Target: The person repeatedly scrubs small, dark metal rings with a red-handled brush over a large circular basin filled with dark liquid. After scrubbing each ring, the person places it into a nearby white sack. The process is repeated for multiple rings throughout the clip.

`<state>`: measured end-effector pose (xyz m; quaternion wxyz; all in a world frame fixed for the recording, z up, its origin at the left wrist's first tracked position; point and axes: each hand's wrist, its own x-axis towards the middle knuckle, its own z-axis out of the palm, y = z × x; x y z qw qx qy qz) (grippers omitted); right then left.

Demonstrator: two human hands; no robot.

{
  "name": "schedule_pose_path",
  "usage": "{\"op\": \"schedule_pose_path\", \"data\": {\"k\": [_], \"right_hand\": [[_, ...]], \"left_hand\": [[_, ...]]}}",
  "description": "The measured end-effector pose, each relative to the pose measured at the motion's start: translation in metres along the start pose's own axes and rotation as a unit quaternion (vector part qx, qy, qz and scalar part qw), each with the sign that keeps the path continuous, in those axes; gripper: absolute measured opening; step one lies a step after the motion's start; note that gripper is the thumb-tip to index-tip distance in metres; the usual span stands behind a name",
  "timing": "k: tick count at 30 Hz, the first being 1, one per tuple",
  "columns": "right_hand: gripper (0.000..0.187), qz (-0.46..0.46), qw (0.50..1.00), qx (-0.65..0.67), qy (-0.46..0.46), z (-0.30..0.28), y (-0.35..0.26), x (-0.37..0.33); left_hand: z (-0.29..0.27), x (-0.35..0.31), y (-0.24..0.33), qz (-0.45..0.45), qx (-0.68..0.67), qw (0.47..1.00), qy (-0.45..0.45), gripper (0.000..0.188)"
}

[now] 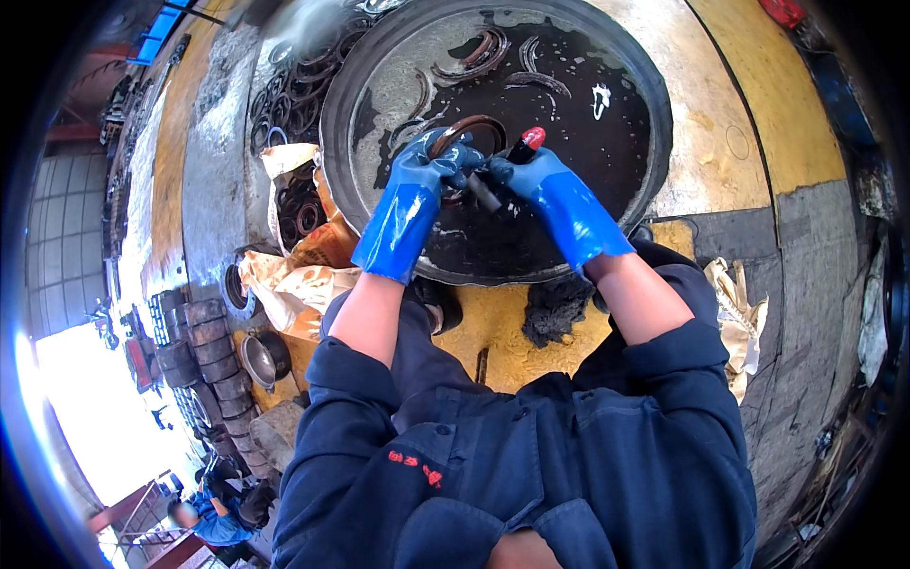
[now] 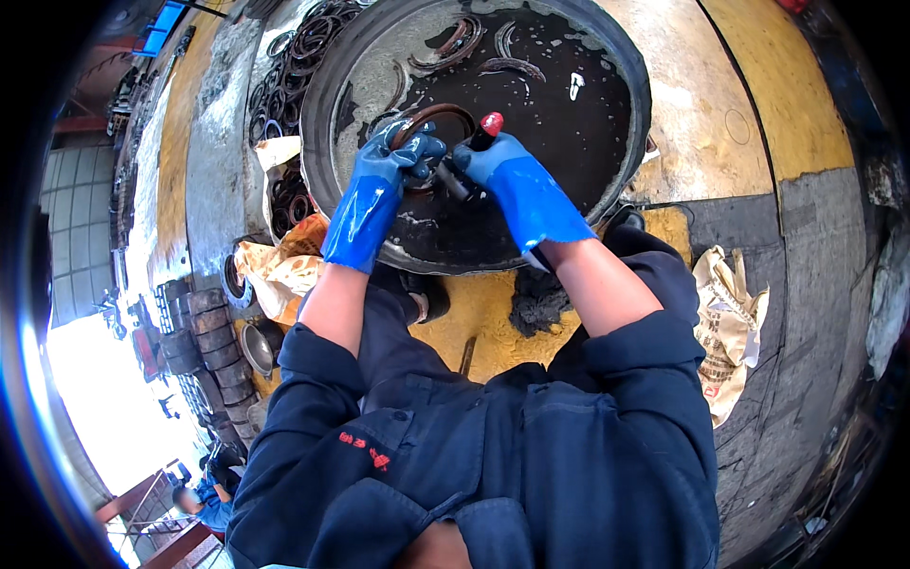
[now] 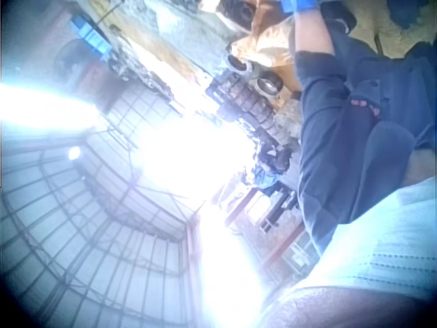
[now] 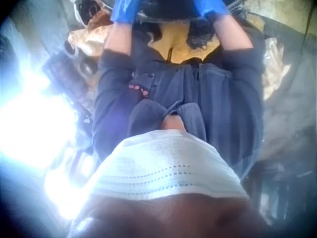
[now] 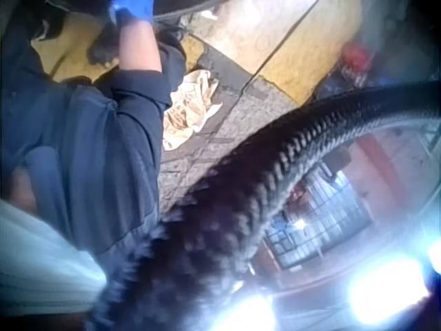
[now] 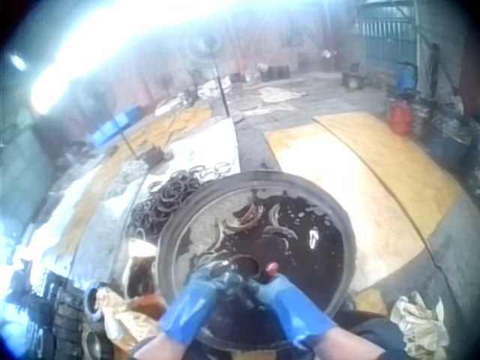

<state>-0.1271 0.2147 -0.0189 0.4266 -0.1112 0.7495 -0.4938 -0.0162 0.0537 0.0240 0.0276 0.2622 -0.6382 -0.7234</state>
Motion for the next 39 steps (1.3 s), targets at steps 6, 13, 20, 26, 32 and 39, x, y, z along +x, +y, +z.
{"op": "schedule_pose_path", "data": {"k": [6,13,20,26,32,39], "right_hand": [[0.021,-0.093,0.98,0.174,0.009,-0.001,0.007,-0.004],[0.024,-0.361,0.882,-0.219,0.208,-0.001,-0.016,-0.028],[0.028,-0.059,0.998,0.035,0.003,-0.001,0.004,-0.004],[0.031,-0.062,0.967,0.247,-0.013,-0.002,0.017,0.002],[0.043,-0.02,0.996,-0.031,0.081,-0.03,-0.003,-0.01],[0.043,-0.093,0.993,0.066,-0.025,-0.039,0.004,-0.011]], "left_hand": [[-0.006,0.0,0.0,0.013,0.016,1.0,-0.01,0.03],[-0.012,0.007,-0.011,0.034,-0.035,0.999,0.016,0.033],[-0.008,0.004,-0.006,0.041,0.008,0.999,-0.001,0.032],[-0.009,0.007,-0.008,0.043,-0.018,0.999,0.021,0.029],[-0.036,0.015,-0.002,0.085,-0.117,0.988,0.06,0.029],[-0.026,0.017,-0.003,0.024,-0.17,0.984,0.038,0.034]]}}
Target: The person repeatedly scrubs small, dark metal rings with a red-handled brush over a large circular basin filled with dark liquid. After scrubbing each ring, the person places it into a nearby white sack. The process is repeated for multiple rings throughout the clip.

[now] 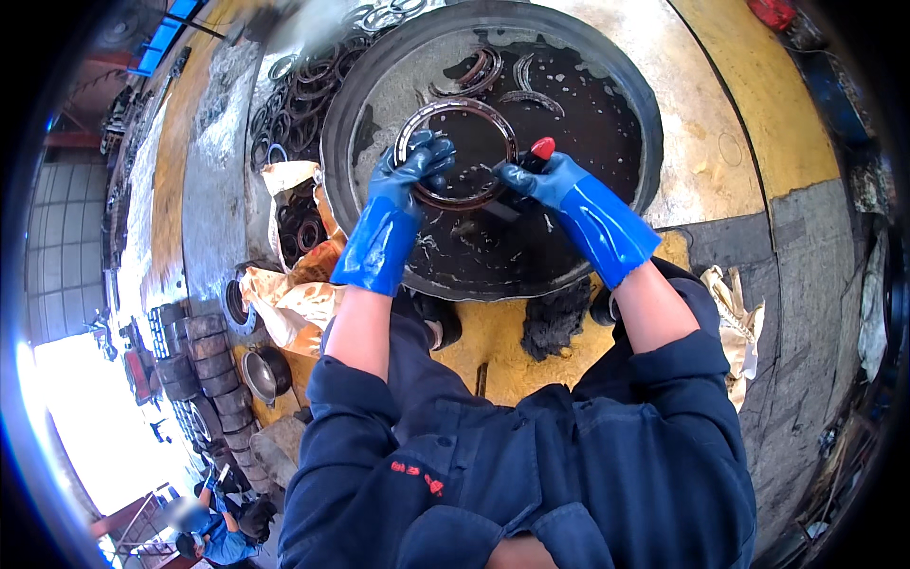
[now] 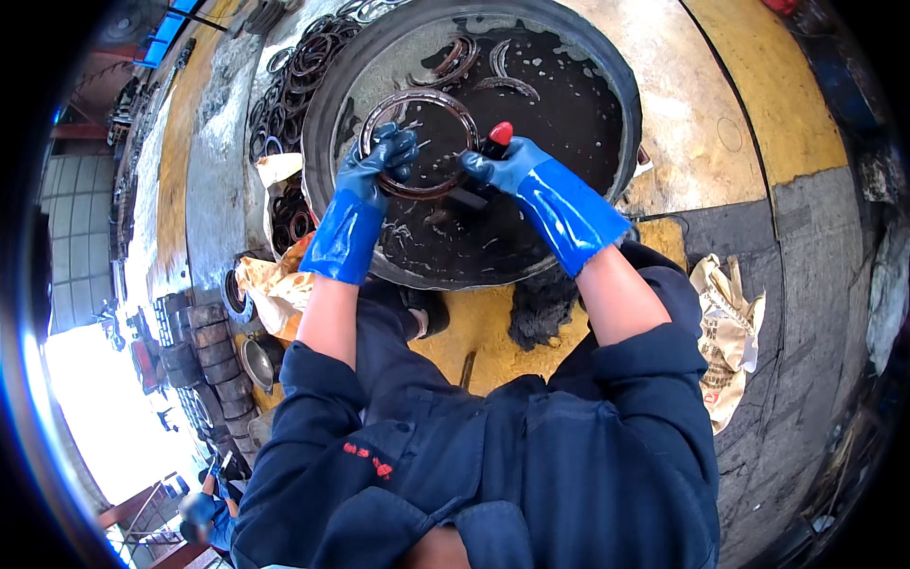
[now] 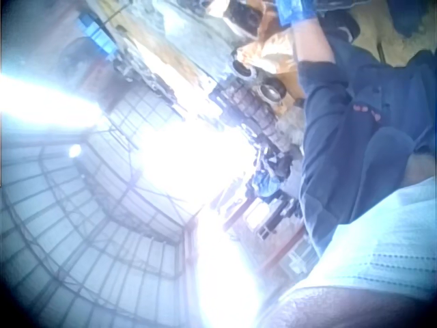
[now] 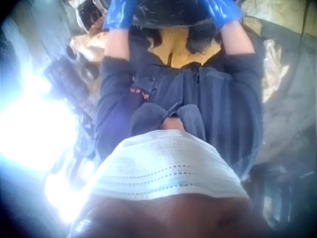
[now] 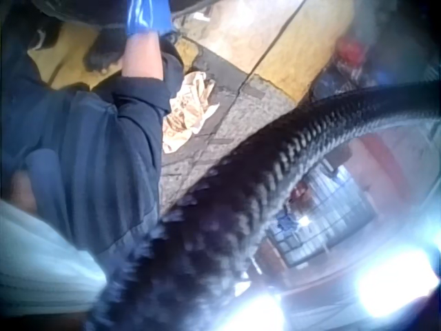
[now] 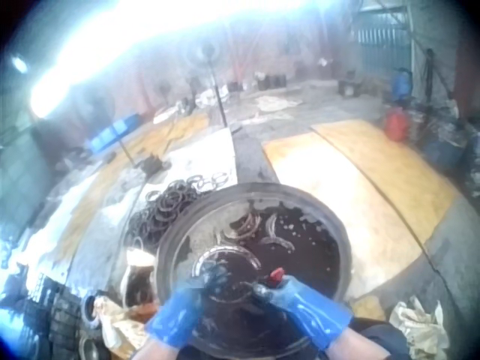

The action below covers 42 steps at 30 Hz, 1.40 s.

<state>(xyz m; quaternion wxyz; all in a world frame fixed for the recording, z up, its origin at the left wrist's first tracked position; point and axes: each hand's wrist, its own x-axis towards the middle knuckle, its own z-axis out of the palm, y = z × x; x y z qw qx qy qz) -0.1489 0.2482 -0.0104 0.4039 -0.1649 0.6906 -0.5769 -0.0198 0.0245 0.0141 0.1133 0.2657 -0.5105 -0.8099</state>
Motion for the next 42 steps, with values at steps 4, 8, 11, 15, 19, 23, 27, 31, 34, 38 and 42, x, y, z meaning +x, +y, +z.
{"op": "schedule_pose_path", "data": {"k": [4,8,11,15,19,23,27,31,34,38,42], "right_hand": [[0.026,-0.105,0.953,-0.283,0.03,0.007,-0.016,-0.01],[0.019,-0.201,0.811,-0.549,0.034,0.021,-0.019,-0.01],[0.026,-0.142,0.85,-0.505,0.047,0.021,-0.016,-0.006],[0.028,-0.049,0.922,-0.343,0.173,-0.002,0.002,0.003],[0.023,-0.153,0.979,-0.073,0.117,0.0,-0.016,-0.003],[0.023,-0.377,0.922,-0.08,0.036,0.027,-0.042,-0.009],[0.025,-0.397,0.901,-0.138,0.108,0.027,-0.033,0.0],[0.021,-0.146,0.979,-0.037,0.137,0.023,-0.022,0.005],[0.025,-0.016,0.99,-0.016,0.14,0.023,-0.017,0.005],[0.028,0.027,0.994,0.009,0.106,0.029,0.008,0.016],[0.026,0.116,0.988,0.062,0.085,0.038,0.013,0.01]], "left_hand": [[0.004,-0.009,0.007,0.383,0.575,0.716,0.098,0.049],[0.02,-0.01,-0.002,0.387,0.635,0.658,-0.123,0.05],[0.023,-0.011,-0.003,0.158,0.62,0.751,-0.167,0.041],[0.016,-0.018,0.005,-0.041,0.306,0.951,-0.024,0.034],[0.006,-0.026,0.019,-0.081,0.16,0.983,0.035,0.037],[0.015,-0.036,0.022,-0.042,0.208,0.976,0.048,0.029],[0.014,-0.034,0.018,-0.024,0.231,0.971,0.059,0.029],[-0.007,-0.015,0.011,-0.048,0.079,0.995,0.046,0.029],[-0.009,-0.008,0.009,-0.038,0.045,0.997,0.05,0.029],[-0.001,-0.008,0.011,-0.003,0.07,0.995,0.068,0.032],[-0.005,-0.003,0.005,0.018,0.09,0.994,0.067,0.033]]}}
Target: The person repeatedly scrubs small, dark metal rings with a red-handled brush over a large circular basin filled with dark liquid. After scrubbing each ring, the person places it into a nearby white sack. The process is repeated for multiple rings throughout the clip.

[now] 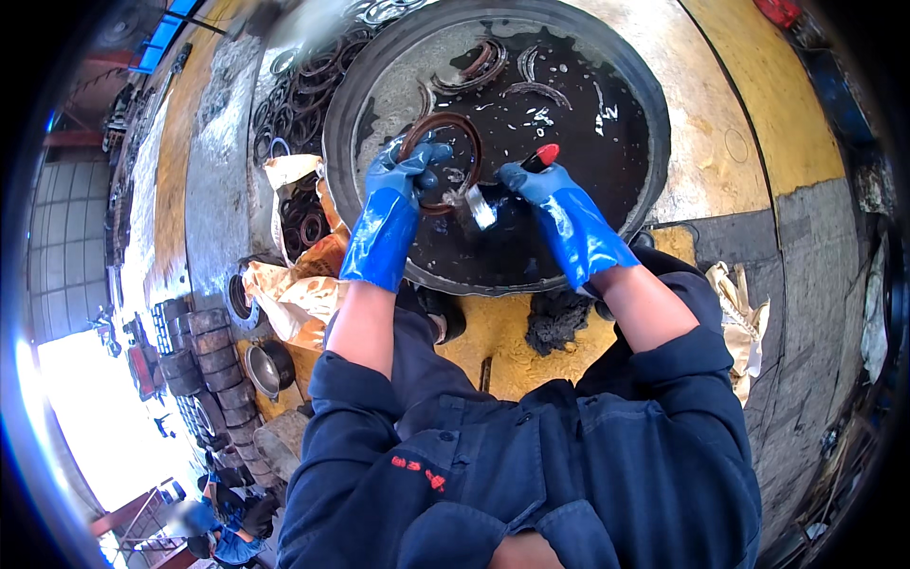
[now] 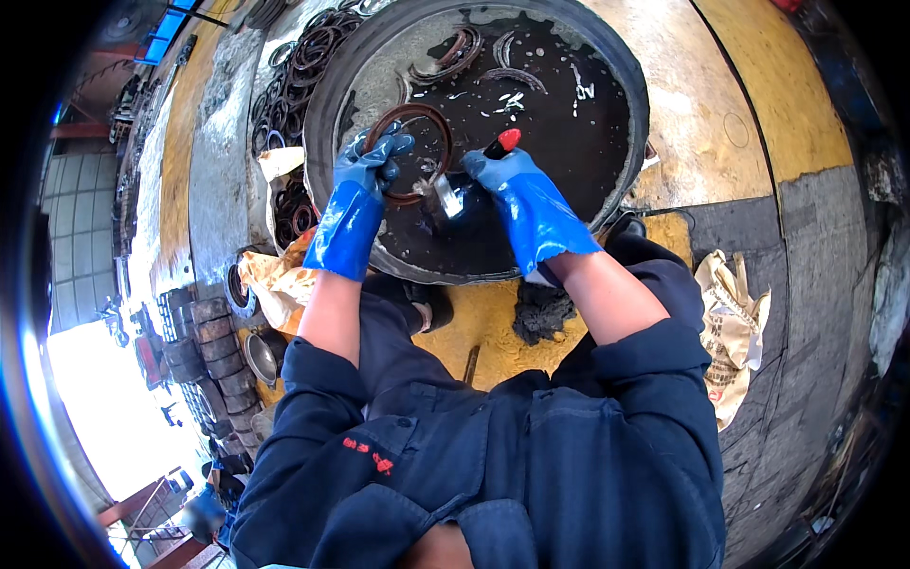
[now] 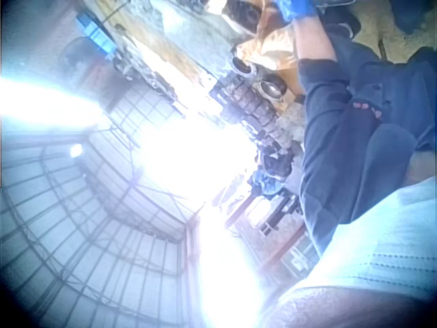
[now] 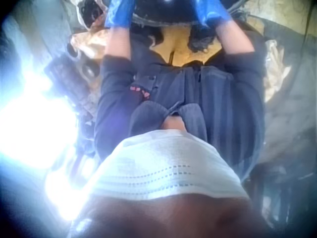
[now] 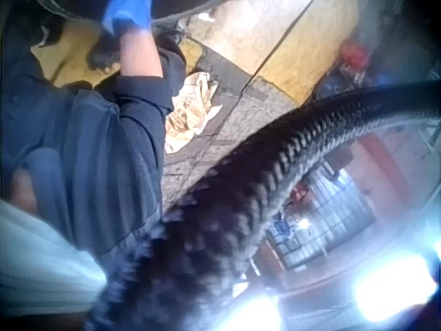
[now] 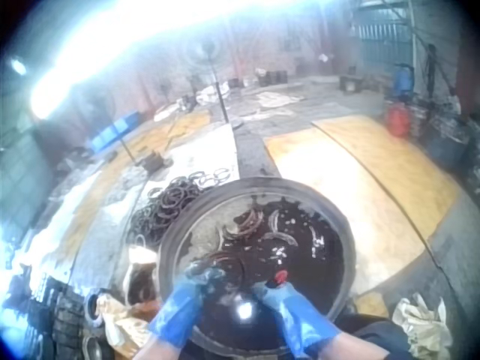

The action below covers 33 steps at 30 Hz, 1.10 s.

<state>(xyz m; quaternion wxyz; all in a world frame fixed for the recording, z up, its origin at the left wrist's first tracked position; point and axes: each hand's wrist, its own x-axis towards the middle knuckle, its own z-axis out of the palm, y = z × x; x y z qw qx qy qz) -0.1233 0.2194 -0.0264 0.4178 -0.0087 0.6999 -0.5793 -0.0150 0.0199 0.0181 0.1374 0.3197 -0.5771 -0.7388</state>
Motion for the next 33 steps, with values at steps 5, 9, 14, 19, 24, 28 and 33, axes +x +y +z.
{"op": "schedule_pose_path", "data": {"k": [5,9,14,19,24,28,33], "right_hand": [[0.026,-0.141,0.983,-0.115,-0.012,0.005,-0.035,-0.043],[0.039,-0.545,0.79,-0.277,0.051,-0.007,-0.025,-0.02],[0.033,-0.328,0.89,-0.31,0.063,0.007,-0.013,-0.017],[0.028,-0.037,0.993,-0.107,-0.026,0.005,-0.008,-0.002],[0.03,0.084,0.961,0.242,-0.106,0.008,0.007,-0.003],[0.028,0.01,0.981,0.157,-0.113,0.006,0.0,-0.014],[0.025,-0.194,0.93,-0.312,0.003,0.016,-0.015,-0.034]], "left_hand": [[-0.004,-0.003,-0.006,-0.009,0.064,0.997,-0.049,0.038],[0.016,-0.01,-0.006,0.001,0.046,0.997,-0.062,0.035],[0.012,-0.011,-0.002,-0.018,0.087,0.992,-0.088,0.03],[0.017,-0.016,-0.004,-0.001,0.092,0.991,-0.101,0.025],[0.017,-0.016,-0.008,0.009,0.07,0.993,-0.096,0.024],[0.011,-0.013,-0.008,0.033,0.07,0.991,-0.106,0.024],[0.005,-0.011,-0.012,0.008,0.078,0.99,-0.115,0.025]]}}
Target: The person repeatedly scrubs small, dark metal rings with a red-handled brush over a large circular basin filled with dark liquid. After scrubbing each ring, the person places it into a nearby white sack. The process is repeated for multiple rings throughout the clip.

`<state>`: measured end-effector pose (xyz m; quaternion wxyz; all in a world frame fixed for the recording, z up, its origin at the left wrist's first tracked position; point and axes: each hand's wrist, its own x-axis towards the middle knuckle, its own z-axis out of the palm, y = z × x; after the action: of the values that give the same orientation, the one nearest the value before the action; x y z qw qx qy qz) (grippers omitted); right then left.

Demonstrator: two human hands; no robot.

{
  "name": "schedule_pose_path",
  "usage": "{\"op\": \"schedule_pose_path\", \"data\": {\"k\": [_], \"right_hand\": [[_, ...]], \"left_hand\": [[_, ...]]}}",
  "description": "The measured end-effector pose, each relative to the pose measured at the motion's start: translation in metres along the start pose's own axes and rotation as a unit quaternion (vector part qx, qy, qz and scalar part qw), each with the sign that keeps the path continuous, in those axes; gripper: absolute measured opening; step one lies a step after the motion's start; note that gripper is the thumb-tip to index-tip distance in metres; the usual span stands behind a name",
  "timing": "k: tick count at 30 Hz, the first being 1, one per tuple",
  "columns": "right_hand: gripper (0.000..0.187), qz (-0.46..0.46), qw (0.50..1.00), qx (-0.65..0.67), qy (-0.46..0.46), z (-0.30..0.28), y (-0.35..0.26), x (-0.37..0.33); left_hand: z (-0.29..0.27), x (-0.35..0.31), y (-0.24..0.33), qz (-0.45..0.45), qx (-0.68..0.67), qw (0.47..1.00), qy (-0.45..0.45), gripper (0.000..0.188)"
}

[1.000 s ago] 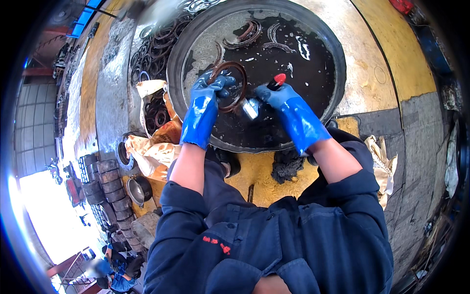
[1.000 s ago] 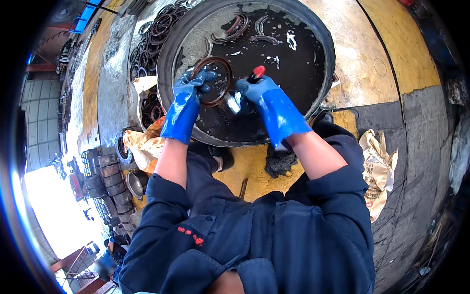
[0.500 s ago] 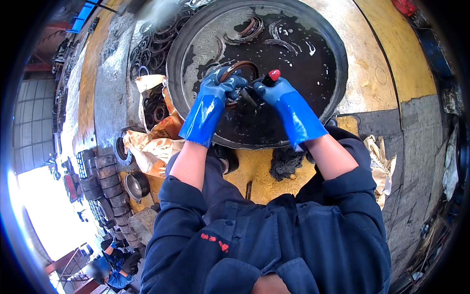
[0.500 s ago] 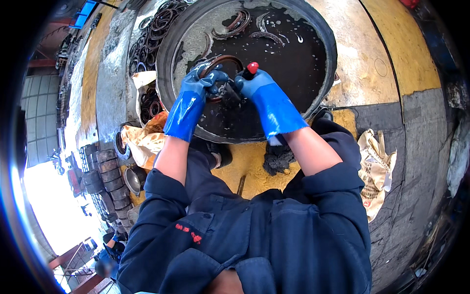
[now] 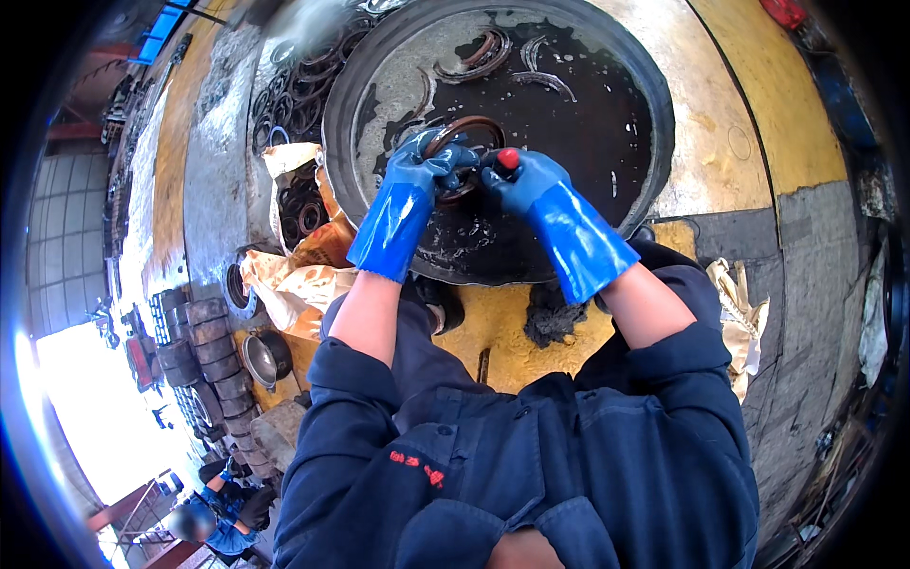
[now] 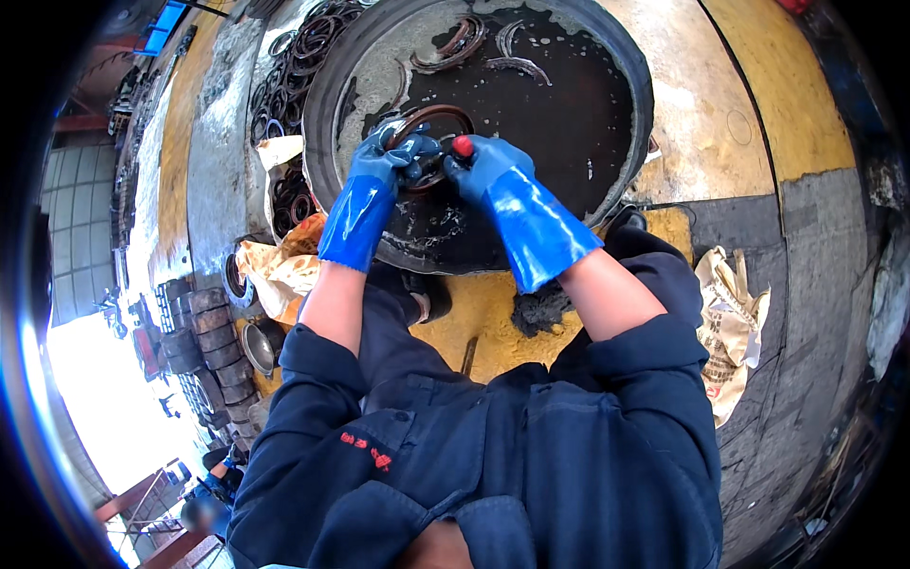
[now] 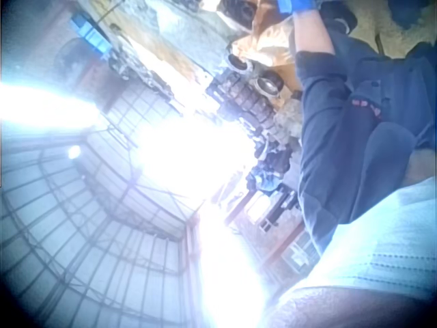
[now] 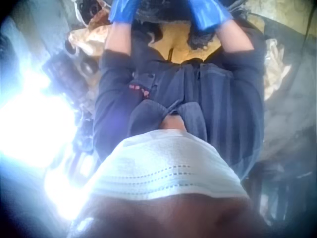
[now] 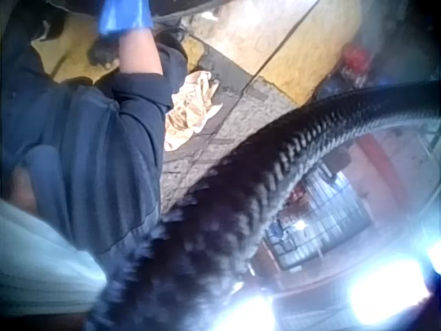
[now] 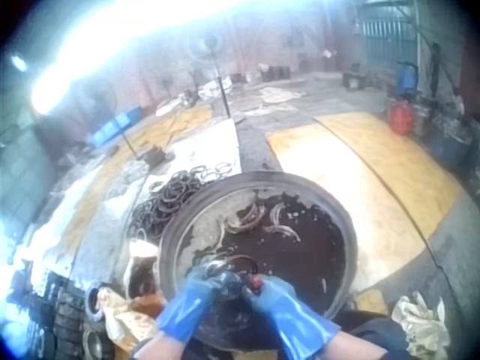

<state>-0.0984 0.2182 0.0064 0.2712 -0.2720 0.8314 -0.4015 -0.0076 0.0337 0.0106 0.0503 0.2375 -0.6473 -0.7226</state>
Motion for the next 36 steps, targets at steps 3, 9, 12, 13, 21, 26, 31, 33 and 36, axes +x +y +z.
{"op": "schedule_pose_path", "data": {"k": [3,9,12,13,21,26,31,33,36], "right_hand": [[0.029,-0.163,0.968,-0.146,0.121,0.0,0.009,0.001],[0.039,-0.282,0.928,-0.195,0.15,-0.012,-0.003,-0.007],[0.032,-0.149,0.974,-0.118,0.124,-0.01,0.0,-0.004],[0.031,-0.06,0.993,-0.061,0.084,-0.01,0.004,0.002],[0.031,0.101,0.94,0.319,-0.069,-0.008,0.024,0.013],[0.031,0.093,0.918,0.374,-0.094,-0.007,0.03,0.016],[0.028,0.046,0.999,0.013,-0.019,-0.007,-0.001,0.004],[0.024,-0.1,0.985,-0.114,0.081,-0.003,0.001,-0.001],[0.036,-0.221,0.948,-0.195,0.122,-0.013,-0.002,-0.006]], "left_hand": [[-0.001,0.005,-0.005,-0.009,0.001,1.0,-0.008,0.028],[0.012,0.001,0.001,-0.031,-0.048,0.998,0.037,0.03],[0.012,0.0,0.003,-0.024,-0.037,0.998,0.042,0.03],[0.011,0.001,0.001,-0.021,-0.027,0.999,0.032,0.03],[0.004,0.005,-0.004,0.005,0.017,1.0,-0.011,0.029],[0.008,0.003,0.002,0.01,0.015,1.0,-0.003,0.026],[0.007,0.001,0.005,-0.002,0.015,1.0,-0.007,0.027],[0.004,0.002,0.002,0.003,0.011,1.0,-0.008,0.029],[0.006,0.003,0.005,-0.001,0.032,0.999,0.005,0.03]]}}
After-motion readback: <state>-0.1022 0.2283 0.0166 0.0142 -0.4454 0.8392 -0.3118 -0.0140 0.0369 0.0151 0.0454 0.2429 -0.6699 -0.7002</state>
